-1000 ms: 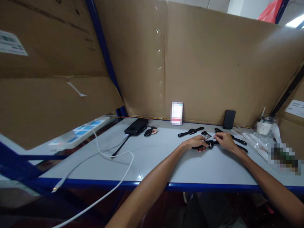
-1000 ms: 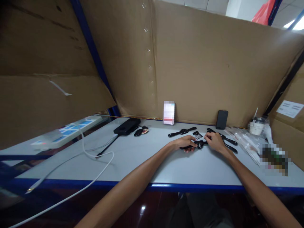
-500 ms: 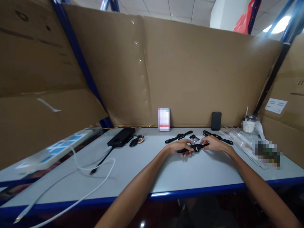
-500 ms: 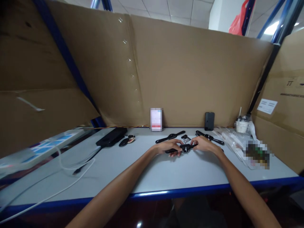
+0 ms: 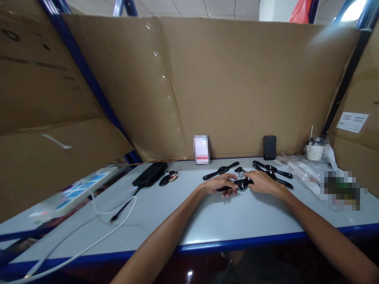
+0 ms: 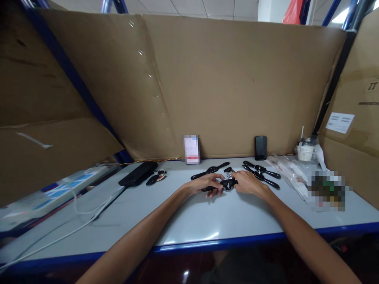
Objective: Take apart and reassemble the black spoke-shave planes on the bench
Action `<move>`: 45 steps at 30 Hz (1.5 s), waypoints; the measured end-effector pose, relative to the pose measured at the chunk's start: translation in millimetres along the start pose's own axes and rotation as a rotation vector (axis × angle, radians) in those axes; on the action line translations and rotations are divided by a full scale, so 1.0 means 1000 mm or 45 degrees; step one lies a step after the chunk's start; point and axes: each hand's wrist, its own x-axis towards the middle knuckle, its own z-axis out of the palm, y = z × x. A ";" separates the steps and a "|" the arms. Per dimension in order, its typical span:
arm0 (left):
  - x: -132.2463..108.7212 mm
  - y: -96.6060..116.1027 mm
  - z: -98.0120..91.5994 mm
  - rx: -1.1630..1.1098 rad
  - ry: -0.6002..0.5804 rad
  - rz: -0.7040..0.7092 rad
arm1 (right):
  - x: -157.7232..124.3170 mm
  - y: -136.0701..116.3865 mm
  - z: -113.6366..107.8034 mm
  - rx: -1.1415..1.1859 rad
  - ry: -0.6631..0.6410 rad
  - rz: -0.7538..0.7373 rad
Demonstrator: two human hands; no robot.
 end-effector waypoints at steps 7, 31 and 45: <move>-0.002 0.001 0.002 0.047 0.014 0.028 | -0.003 0.003 -0.011 0.008 -0.088 0.009; -0.007 0.002 -0.007 0.389 0.571 0.303 | -0.014 0.044 -0.048 -0.100 -0.087 0.349; 0.016 -0.026 -0.019 1.354 1.026 0.539 | -0.005 0.044 -0.023 -0.090 0.019 0.296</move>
